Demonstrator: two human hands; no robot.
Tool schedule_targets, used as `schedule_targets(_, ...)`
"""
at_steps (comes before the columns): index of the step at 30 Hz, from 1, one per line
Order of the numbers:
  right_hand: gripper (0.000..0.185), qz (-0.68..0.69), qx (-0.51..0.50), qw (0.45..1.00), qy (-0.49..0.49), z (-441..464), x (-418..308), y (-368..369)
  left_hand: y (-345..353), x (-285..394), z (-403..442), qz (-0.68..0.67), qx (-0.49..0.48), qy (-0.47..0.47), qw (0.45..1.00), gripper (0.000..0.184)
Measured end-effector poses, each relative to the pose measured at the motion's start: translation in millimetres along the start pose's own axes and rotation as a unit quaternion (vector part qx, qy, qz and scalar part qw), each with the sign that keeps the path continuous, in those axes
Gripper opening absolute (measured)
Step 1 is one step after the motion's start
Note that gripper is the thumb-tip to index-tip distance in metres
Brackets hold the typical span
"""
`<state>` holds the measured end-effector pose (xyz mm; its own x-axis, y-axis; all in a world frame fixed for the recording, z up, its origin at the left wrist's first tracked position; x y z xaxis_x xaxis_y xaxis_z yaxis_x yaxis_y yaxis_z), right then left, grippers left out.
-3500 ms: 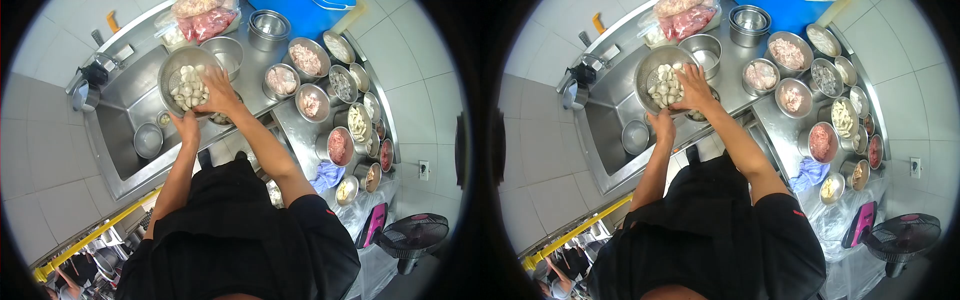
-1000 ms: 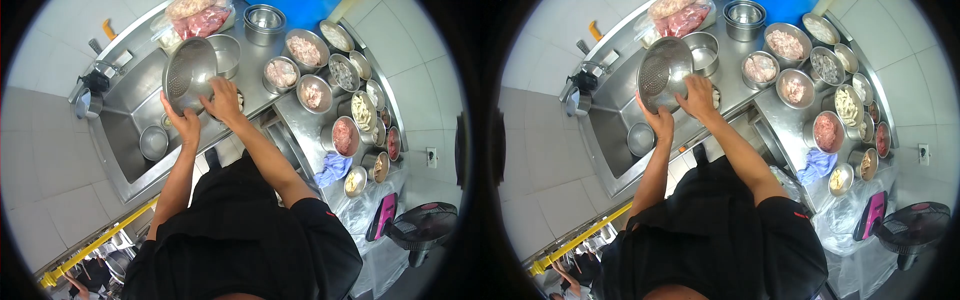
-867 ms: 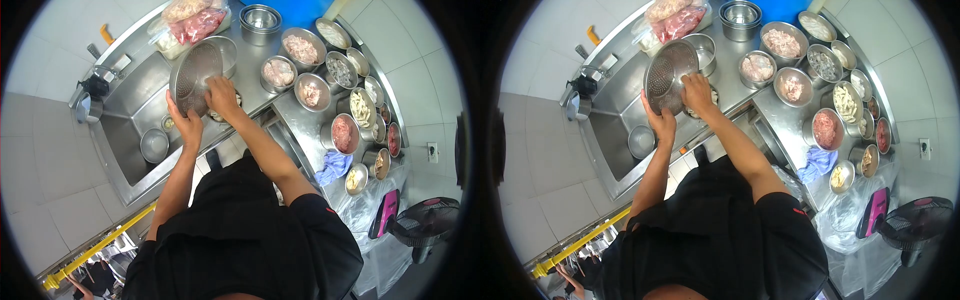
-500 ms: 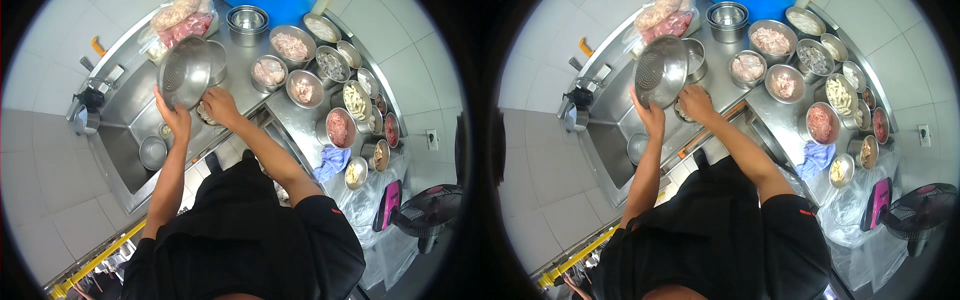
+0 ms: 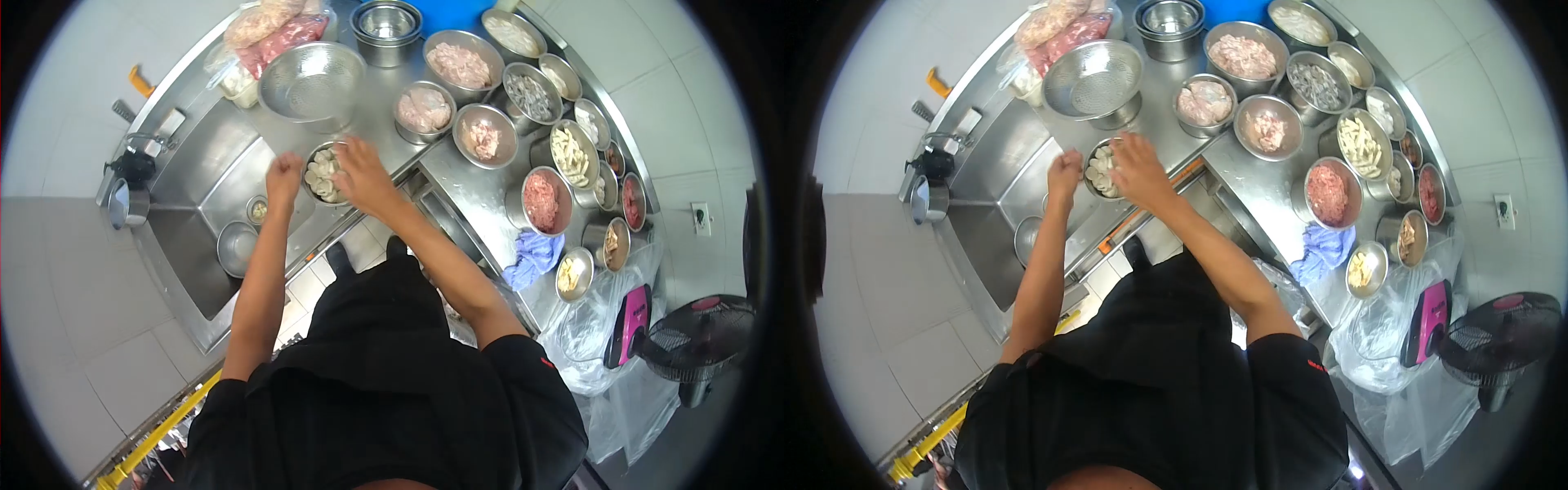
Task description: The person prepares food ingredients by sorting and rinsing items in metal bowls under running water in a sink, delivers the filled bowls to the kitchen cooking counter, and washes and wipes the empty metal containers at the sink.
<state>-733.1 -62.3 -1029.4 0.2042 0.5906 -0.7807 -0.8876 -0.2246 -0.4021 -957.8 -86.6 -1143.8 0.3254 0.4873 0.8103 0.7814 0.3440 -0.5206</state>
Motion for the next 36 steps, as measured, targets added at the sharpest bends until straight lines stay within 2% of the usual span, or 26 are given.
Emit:
schedule_targets(2, 0.047, -0.117, -0.094, 0.986, -0.079, -6.0, -18.8, 30.5, 20.3, -9.0, -47.6, -0.017, -0.094, -0.077, 0.992, 0.040)
schedule_targets(3, 0.051, -0.177, -0.114, 0.974, -0.084, -11.2, -11.6, 44.7, 26.3, -13.6, -53.6, -0.012, -0.108, -0.073, 0.991, 0.040)
schedule_targets(5, 0.051, -0.194, -0.124, 0.971, -0.060, -13.5, -1.8, 56.4, 30.5, -19.6, -51.9, -0.084, -0.114, -0.075, 0.987, 0.036)
schedule_targets(6, 0.052, -0.205, -0.141, 0.968, -0.043, -14.3, 1.9, 58.5, 32.3, -23.0, -44.6, -0.064, -0.139, -0.073, 0.986, 0.034)
schedule_targets(7, 0.051, -0.158, -0.130, 0.978, -0.041, -11.8, 2.9, 59.9, 39.2, -25.0, -36.6, -0.040, -0.178, -0.068, 0.981, 0.032)
schedule_targets(8, 0.050, -0.120, -0.110, 0.986, -0.039, -9.9, 9.8, 45.2, 48.1, -20.3, -34.7, -0.074, -0.215, -0.077, 0.971, 0.029)
schedule_targets(9, 0.050, -0.157, -0.082, 0.984, -0.007, -20.1, 13.5, 11.3, 54.1, 7.9, -51.4, -0.123, -0.265, -0.076, 0.953, 0.029)
schedule_targets(11, 0.040, -0.125, 0.162, 0.979, 0.002, -48.1, -16.9, -79.7, 62.6, -6.0, -39.1, -0.106, -0.303, -0.063, 0.945, 0.031)
schedule_targets(13, 0.022, -0.165, 0.312, 0.899, 0.259, -144.6, 39.3, -166.8, 54.9, 3.6, -44.7, -0.080, -0.288, -0.067, 0.952, 0.028)
schedule_targets(14, 0.012, -0.222, 0.327, 0.831, 0.391, -196.4, 57.5, -209.7, 53.8, 11.3, -49.6, -0.074, -0.310, -0.052, 0.946, 0.028)
schedule_targets(15, 0.009, -0.319, 0.351, 0.787, 0.395, -239.4, 53.5, -255.0, 50.9, 15.1, -52.0, -0.048, -0.314, -0.046, 0.947, 0.028)
schedule_targets(16, 0.022, -0.441, 0.314, 0.754, 0.373, -267.4, 54.6, -286.2, 49.4, 20.5, -53.3, -0.020, -0.314, -0.039, 0.949, 0.027)
schedule_targets(18, 0.031, -0.600, 0.365, 0.641, 0.308, -282.8, 20.2, -314.5, 53.0, 40.0, -66.5, -0.004, -0.349, -0.014, 0.937, 0.027)
schedule_targets(19, 0.031, -0.602, 0.371, 0.635, 0.311, -291.2, 22.1, -316.6, 59.1, 48.6, -75.9, 0.005, -0.371, 0.002, 0.928, 0.028)
schedule_targets(21, 0.042, -0.512, 0.300, 0.690, 0.416, -314.6, 80.8, -306.5, 75.0, 62.8, -92.8, 0.013, -0.404, 0.017, 0.915, 0.027)
schedule_targets(22, 0.037, -0.424, 0.286, 0.722, 0.466, -326.3, 99.6, -294.1, 83.0, 69.6, -101.5, 0.024, -0.432, 0.023, 0.901, 0.026)
schedule_targets(26, 0.030, -0.304, 0.329, 0.774, 0.447, -352.8, 31.0, -215.1, 119.6, 91.8, -165.0, -0.010, -0.491, 0.030, 0.870, 0.025)
schedule_targets(28, 0.030, -0.226, 0.504, 0.773, 0.312, -377.9, -22.5, -189.1, 137.7, 95.6, -201.2, -0.023, -0.510, 0.041, 0.859, 0.026)
schedule_targets(30, 0.039, -0.001, 0.582, 0.770, 0.262, -385.2, -65.7, -140.1, 155.9, 95.7, -243.0, -0.013, -0.515, 0.050, 0.856, 0.026)
schedule_targets(32, 0.042, -0.119, 0.589, 0.772, 0.210, -365.2, -117.3, -86.4, 174.5, 88.2, -295.8, -0.013, -0.566, 0.051, 0.823, 0.027)
schedule_targets(33, 0.043, -0.131, 0.625, 0.746, 0.191, -361.5, -149.2, -78.3, 178.2, 82.3, -325.0, 0.003, -0.583, 0.061, 0.810, 0.027)
schedule_targets(35, 0.045, -0.161, 0.680, 0.695, 0.170, -385.2, -213.9, -102.4, 181.6, 77.7, -391.0, 0.033, -0.618, 0.114, 0.777, 0.028)
schedule_targets(36, 0.046, -0.177, 0.722, 0.658, 0.120, -414.3, -245.6, -126.0, 178.4, 74.2, -425.2, 0.048, -0.635, 0.124, 0.761, 0.028)
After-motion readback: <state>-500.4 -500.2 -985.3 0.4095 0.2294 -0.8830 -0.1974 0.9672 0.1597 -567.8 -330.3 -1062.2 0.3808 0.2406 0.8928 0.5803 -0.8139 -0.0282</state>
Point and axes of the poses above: each hand's wrist, its own z-axis towards the middle knuckle, its own y-axis out of the palm, x = y × z, the point moved 10 cm from there along z, towards the middle knuckle, and after that the axes turned 13 degrees about z, right-handed, at the moved point
